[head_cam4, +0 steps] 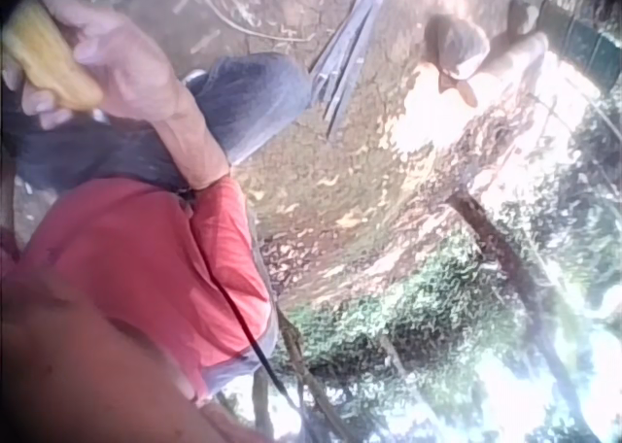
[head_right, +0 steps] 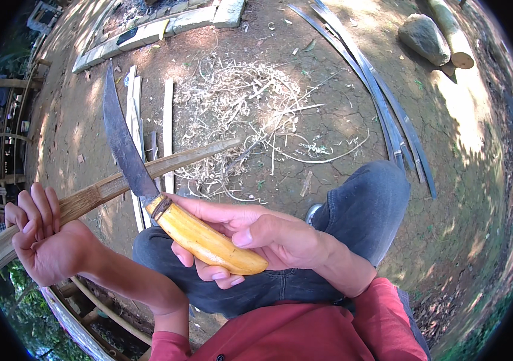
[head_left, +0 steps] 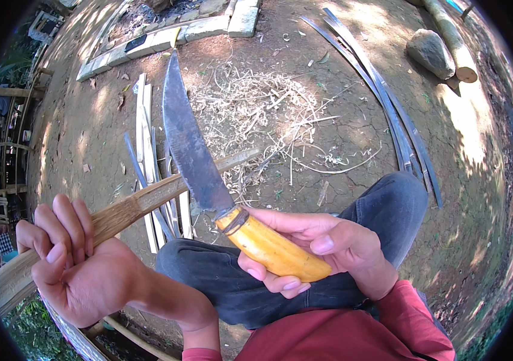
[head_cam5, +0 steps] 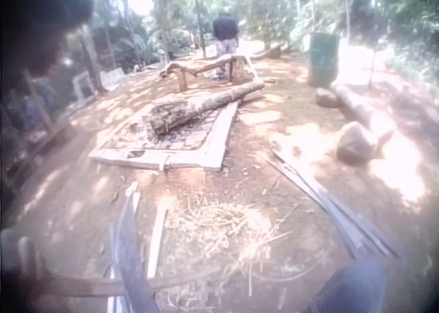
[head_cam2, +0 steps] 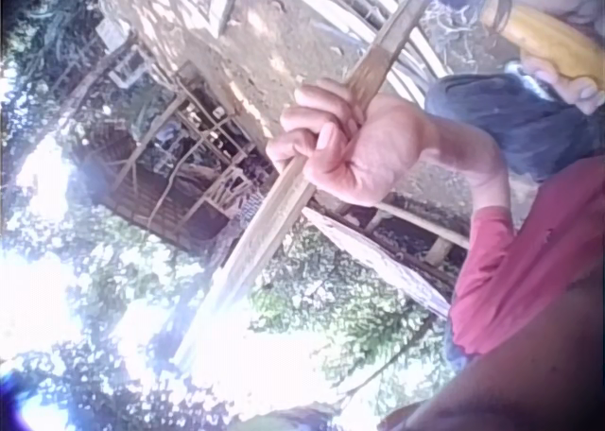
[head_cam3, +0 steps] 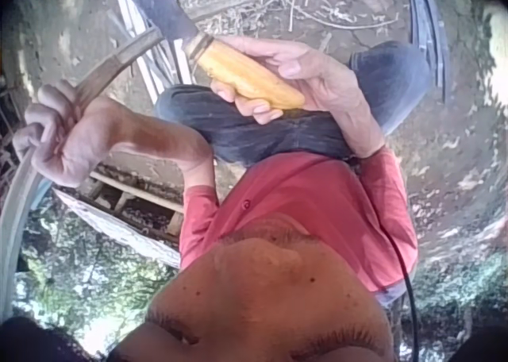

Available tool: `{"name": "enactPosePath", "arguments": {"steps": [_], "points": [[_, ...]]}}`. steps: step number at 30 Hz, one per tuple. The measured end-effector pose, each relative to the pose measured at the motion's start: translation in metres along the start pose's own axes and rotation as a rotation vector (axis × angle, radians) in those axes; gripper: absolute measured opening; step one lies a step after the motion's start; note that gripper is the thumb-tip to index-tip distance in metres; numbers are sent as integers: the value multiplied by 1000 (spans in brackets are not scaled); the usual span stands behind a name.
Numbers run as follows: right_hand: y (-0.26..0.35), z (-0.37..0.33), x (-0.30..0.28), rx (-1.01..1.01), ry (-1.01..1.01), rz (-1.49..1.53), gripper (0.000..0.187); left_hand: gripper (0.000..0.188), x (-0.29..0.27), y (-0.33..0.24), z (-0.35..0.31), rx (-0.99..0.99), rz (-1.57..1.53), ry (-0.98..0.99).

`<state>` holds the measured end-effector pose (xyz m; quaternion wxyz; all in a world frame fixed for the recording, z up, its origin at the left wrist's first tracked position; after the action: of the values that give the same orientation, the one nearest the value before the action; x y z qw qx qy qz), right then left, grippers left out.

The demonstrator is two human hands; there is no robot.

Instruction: The person shaves a long strip of wood using a knife while sitting, creating a pile of shavings on the ground.

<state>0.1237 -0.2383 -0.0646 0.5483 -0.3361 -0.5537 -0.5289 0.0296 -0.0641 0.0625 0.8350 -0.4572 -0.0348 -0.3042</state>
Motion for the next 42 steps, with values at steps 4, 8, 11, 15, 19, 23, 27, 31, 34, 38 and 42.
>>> {"name": "enactPosePath", "arguments": {"steps": [4, 8, 11, 15, 19, 23, 27, 31, 34, 38, 42], "points": [[0, -1, 2, 6, 28, 46, 83, 24, 0, 0, 0, 5, 0, -13], [2, -2, 4, 28, -19, -6, 76, 24, 0, -1, -1, 9, 22, -13], [3, -2, 4, 23, -16, -48, 74, 24, 0, -1, -1, 8, 17, -13], [3, -3, 7, 41, -20, -72, 75, 24, 0, -2, 0, -1, 51, 9], [4, -2, 9, 46, -23, -77, 76, 24, 0, -3, 0, 7, 92, -5], [0, -1, 7, -7, 115, 18, 79, 23, 0, -2, -1, 1, 41, -23], [-1, -1, 6, -8, 107, 31, 80, 23, 1, -2, -1, 1, 42, -29], [1, -2, 7, 40, -2, -39, 76, 23, 1, -3, 0, 16, 107, 0], [0, -2, 5, 43, 3, -47, 73, 22, 0, -2, -1, 13, 48, -24], [0, -1, 1, 37, 2, -5, 74, 22, -1, -2, -1, 12, 47, -25], [2, 1, 0, -23, 55, 20, 82, 22, 0, -2, 0, 16, 53, -26]]}}
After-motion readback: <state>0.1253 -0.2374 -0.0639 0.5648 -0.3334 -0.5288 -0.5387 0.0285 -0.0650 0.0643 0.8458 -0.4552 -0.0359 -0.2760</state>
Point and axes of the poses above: each hand's wrist, its own z-axis towards the middle knuckle, its own x-axis out of the palm, y = z × x, the point moved 9 cm from there along z, towards the middle knuckle, and after that the axes turned 6 degrees about y, right-handed, at the moved point
